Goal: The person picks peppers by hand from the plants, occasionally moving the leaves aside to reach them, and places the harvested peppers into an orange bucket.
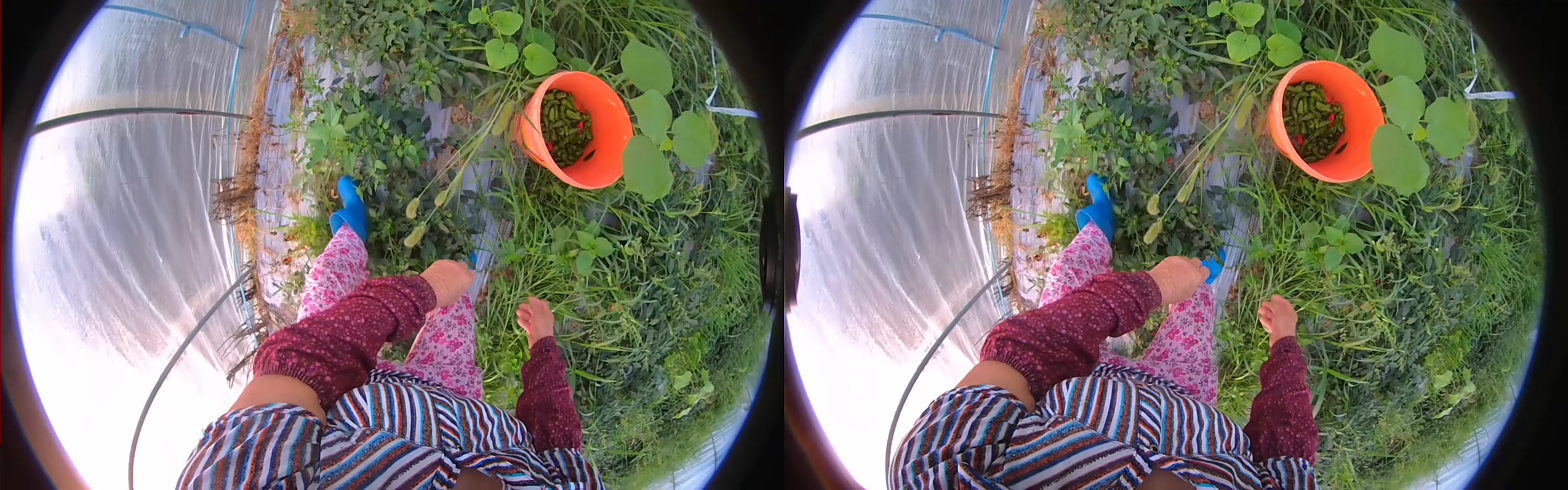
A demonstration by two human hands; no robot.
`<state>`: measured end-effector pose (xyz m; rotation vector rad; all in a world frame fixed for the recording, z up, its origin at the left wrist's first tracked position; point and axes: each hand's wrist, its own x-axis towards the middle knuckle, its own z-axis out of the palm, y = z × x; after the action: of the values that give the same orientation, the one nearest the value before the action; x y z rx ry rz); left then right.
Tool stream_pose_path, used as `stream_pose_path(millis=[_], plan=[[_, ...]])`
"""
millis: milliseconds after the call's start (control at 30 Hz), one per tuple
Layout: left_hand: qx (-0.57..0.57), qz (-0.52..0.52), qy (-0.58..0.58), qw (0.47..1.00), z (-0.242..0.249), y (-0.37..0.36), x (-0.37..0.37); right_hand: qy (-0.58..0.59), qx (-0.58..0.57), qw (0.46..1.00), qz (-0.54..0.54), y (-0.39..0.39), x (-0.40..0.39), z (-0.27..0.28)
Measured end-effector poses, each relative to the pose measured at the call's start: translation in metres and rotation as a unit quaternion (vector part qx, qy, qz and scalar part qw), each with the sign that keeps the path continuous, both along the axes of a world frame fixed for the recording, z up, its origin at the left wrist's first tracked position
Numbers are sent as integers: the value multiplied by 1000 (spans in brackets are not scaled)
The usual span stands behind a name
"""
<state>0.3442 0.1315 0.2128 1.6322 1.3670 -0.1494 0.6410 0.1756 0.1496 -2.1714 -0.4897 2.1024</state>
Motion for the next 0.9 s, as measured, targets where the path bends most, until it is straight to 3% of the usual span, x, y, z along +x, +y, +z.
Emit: stream_pose_path(millis=[233,300,367,400,433,500,533,633,733,900], plan=[[49,63,-33,996,-24,15,-77,-96,-8,995,-5,4,-49,10],[133,145,-34,980,-47,20,-119,-90,-3,996,0,4,-84,3],[211,236,52,947,-58,44,-179,-71,4,997,40,8,-134,2],[226,190,98,951,-67,57,-215,-57,0,996,63,11,-167,6],[283,234,118,922,-81,68,-245,-43,-6,996,83,12,-197,7],[181,167,261,933,-100,81,-308,-4,1,989,147,5,-255,-4],[56,158,268,949,-106,83,-338,8,-4,988,157,5,-292,0],[-140,61,241,958,-124,40,-398,63,-14,982,180,7,-391,10],[-159,23,157,974,-147,-28,-419,102,-12,980,168,9,-462,19],[-105,98,70,987,-149,-84,-411,86,31,974,206,16,-523,13]])
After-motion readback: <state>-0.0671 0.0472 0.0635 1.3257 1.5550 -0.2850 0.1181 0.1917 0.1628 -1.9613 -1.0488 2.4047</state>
